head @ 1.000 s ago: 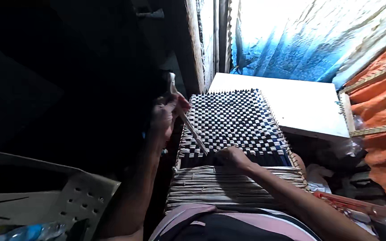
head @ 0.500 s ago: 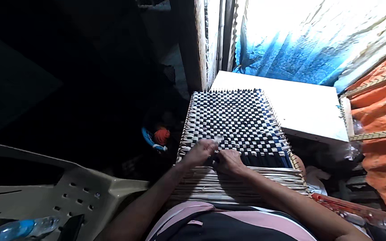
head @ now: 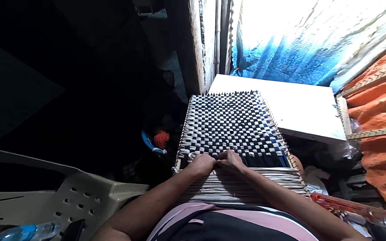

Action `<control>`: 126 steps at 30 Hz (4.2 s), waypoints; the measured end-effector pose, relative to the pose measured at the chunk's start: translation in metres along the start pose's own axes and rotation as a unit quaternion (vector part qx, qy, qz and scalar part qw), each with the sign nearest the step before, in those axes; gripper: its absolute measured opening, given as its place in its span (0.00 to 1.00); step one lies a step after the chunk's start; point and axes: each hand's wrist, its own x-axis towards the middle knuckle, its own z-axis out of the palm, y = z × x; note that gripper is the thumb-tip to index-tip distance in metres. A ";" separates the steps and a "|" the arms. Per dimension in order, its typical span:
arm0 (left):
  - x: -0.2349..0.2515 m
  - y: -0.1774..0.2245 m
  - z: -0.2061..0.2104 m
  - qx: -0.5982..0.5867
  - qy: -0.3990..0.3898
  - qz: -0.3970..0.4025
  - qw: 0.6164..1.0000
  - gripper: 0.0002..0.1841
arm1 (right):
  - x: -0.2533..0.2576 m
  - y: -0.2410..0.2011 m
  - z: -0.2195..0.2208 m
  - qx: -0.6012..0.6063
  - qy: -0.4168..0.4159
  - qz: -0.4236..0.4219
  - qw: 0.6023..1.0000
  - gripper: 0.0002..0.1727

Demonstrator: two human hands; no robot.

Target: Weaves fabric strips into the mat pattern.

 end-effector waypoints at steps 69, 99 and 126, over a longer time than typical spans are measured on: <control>0.028 0.002 0.014 -0.223 0.345 0.189 0.892 0.10 | -0.111 0.135 -0.130 0.398 0.233 -0.129 0.878 0.11; 0.040 -0.001 0.026 -0.130 0.412 0.207 0.878 0.13 | -0.109 0.129 -0.127 0.447 0.239 -0.079 0.859 0.15; 0.031 -0.010 0.003 -0.597 0.212 0.090 0.768 0.07 | -0.047 0.027 -0.037 0.383 -0.006 0.028 0.923 0.11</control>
